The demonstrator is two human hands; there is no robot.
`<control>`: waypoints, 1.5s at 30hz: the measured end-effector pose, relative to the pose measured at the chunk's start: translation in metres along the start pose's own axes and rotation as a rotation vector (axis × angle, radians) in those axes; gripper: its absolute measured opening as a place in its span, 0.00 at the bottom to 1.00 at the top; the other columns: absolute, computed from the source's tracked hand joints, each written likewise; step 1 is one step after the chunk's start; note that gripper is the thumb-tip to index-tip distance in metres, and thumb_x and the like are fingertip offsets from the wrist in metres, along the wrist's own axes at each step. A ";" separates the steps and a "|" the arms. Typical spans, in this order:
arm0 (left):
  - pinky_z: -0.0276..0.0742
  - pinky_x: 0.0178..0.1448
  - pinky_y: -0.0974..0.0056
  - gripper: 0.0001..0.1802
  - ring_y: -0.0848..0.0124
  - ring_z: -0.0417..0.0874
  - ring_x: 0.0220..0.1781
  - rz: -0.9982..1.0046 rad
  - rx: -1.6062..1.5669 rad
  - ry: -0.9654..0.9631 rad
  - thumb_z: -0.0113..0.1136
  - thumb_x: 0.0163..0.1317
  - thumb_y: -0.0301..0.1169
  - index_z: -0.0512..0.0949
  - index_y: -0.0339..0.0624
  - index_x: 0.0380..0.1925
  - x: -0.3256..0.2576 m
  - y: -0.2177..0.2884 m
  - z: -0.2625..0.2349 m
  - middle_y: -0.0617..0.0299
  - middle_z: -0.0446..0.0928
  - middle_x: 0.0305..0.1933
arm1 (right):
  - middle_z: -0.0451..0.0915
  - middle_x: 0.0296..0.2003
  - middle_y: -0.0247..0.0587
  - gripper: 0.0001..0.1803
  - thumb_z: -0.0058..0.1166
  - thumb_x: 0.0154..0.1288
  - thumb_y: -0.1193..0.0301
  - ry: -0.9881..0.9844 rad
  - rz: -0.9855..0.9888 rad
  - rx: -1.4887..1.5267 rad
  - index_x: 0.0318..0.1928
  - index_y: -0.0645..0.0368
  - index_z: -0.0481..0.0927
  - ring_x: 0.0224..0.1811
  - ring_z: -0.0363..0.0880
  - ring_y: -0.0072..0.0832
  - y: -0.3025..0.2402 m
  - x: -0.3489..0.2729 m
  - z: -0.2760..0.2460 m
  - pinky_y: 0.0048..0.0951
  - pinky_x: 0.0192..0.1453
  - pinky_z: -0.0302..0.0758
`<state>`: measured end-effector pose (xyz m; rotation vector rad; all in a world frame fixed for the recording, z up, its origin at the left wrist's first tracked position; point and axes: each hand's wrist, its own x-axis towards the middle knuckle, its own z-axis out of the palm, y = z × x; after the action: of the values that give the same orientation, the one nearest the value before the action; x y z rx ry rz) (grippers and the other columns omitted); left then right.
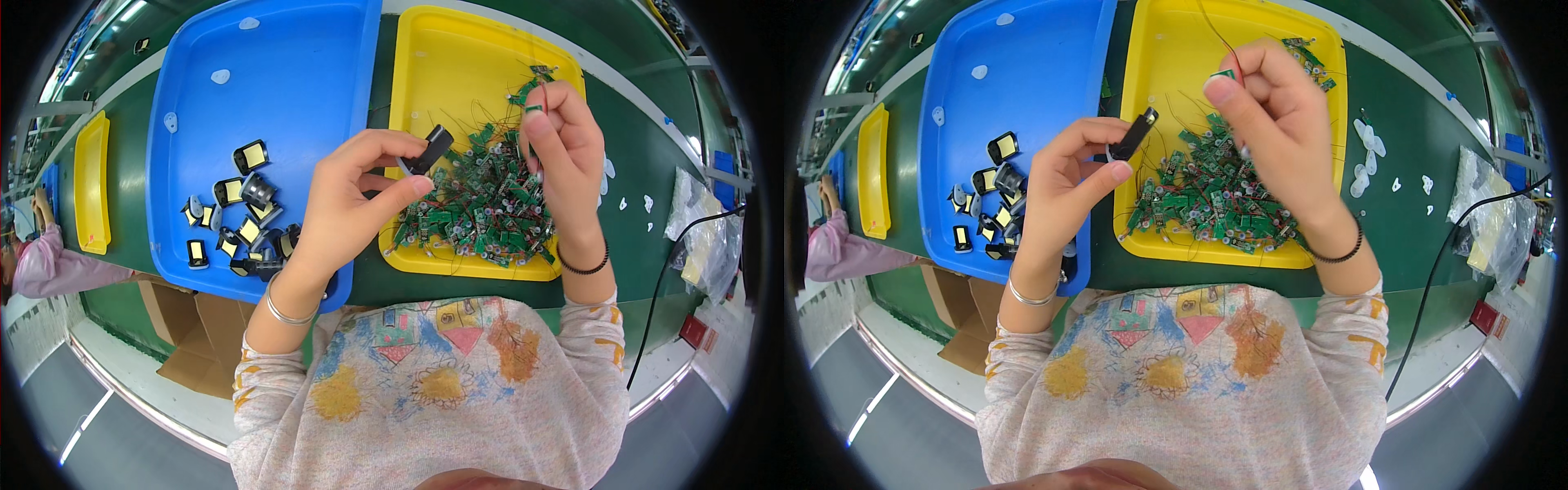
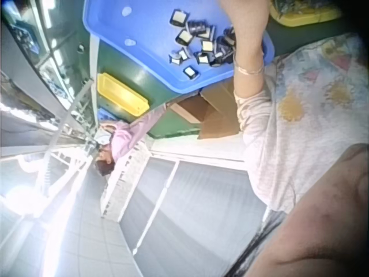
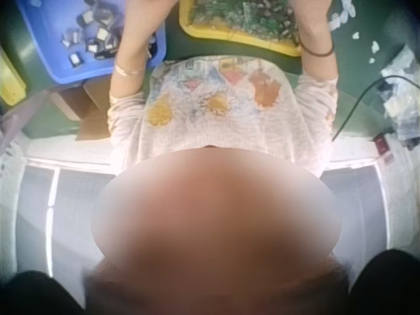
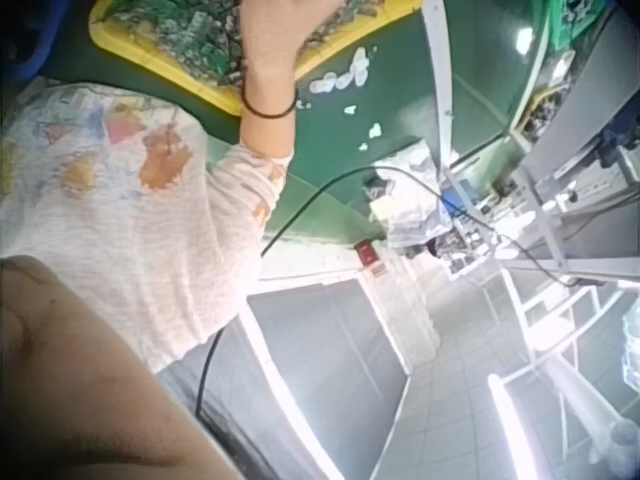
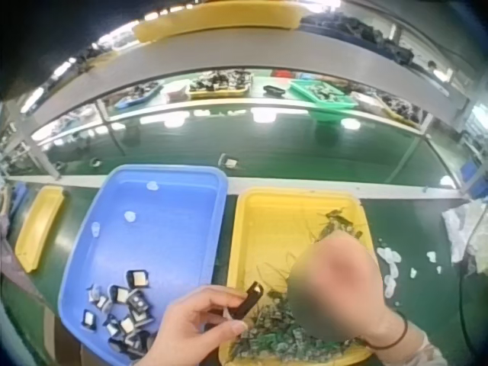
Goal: The person inserts small green circuit boards into black plastic housings by hand. They pick up a housing from a blue tray and a circuit board from a yellow tray, fit the board into the housing, and place the assembled unit back into the blue tray. This repetitive assembly process continues throughout the clip.
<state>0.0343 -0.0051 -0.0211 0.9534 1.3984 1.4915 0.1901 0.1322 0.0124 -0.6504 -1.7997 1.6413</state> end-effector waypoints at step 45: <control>0.75 0.47 0.68 0.11 0.72 0.74 0.45 0.125 -0.210 0.039 0.58 0.51 0.18 0.70 0.33 0.36 -0.006 0.002 0.015 0.56 0.69 0.42 | 0.79 0.28 0.45 0.14 0.64 0.42 0.81 0.000 -0.639 -0.225 0.33 0.64 0.75 0.27 0.79 0.33 0.024 -0.021 0.027 0.26 0.28 0.75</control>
<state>0.0506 -0.0056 -0.0176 0.8968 1.1988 1.7210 0.1843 0.1016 -0.0152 -0.1295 -1.9404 1.0216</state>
